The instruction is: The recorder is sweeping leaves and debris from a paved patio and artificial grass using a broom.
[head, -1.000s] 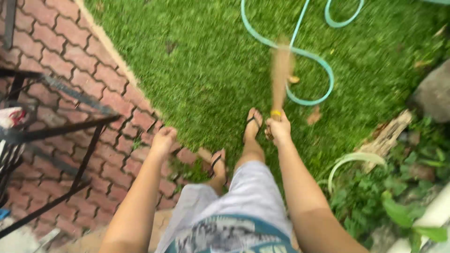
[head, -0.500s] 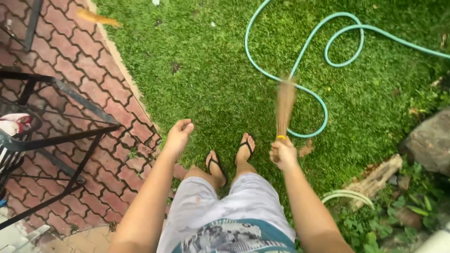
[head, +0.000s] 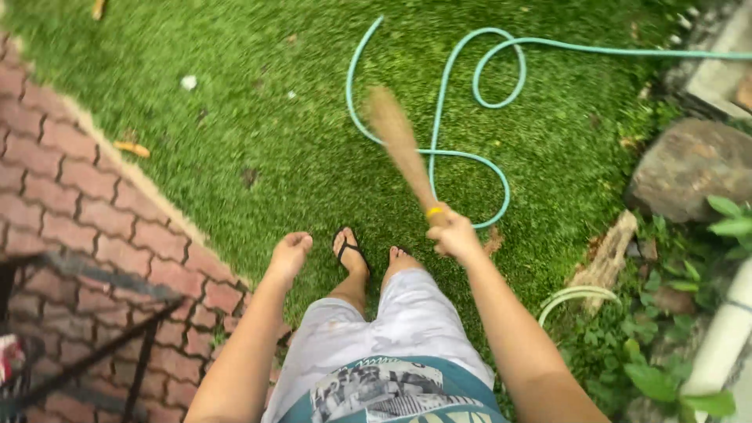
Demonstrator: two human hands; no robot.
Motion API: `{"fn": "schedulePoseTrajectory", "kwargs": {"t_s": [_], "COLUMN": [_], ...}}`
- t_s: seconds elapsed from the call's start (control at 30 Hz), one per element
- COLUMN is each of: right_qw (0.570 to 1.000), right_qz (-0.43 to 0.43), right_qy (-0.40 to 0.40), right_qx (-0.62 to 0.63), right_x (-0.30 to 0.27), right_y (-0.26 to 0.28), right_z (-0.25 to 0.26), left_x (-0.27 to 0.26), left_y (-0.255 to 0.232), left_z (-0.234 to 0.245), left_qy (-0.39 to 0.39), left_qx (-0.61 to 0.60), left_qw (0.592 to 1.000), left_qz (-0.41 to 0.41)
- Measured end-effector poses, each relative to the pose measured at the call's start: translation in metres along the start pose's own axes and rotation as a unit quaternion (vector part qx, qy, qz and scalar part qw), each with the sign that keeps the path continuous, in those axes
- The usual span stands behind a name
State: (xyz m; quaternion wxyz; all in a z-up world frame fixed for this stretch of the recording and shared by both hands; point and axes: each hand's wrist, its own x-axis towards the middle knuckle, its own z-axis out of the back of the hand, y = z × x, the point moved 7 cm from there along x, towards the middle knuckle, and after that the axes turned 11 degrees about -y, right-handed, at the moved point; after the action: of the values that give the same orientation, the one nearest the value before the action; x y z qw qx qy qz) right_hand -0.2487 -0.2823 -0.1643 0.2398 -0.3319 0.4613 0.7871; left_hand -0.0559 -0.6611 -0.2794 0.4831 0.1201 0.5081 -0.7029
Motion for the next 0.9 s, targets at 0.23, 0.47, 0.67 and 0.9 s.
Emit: {"fn": "schedulePoseTrajectory", "kwargs": {"t_s": [0.23, 0.47, 0.67, 0.9], "right_qw": [0.969, 0.925, 0.957, 0.890], "right_qz": [-0.047, -0.184, -0.109, -0.144], "right_qy": [-0.163, -0.171, 0.213, -0.116], "right_qx": [0.181, 0.284, 0.161, 0.418], "right_x": [0.118, 0.202, 0.114, 0.187], "right_y": [-0.093, -0.119, -0.036, -0.080], "right_z": [0.160, 0.151, 0.183, 0.223], "left_x": [0.031, 0.022, -0.008, -0.024], "left_y": [-0.144, -0.232, -0.293, -0.315], "left_z": [-0.038, -0.135, -0.192, -0.193], "left_qy": [0.035, 0.077, 0.120, 0.076], "left_qx": [0.087, 0.127, 0.104, 0.102], "left_qw": [0.993, 0.984, 0.981, 0.991], "left_qz": [-0.069, -0.095, -0.114, -0.047]}}
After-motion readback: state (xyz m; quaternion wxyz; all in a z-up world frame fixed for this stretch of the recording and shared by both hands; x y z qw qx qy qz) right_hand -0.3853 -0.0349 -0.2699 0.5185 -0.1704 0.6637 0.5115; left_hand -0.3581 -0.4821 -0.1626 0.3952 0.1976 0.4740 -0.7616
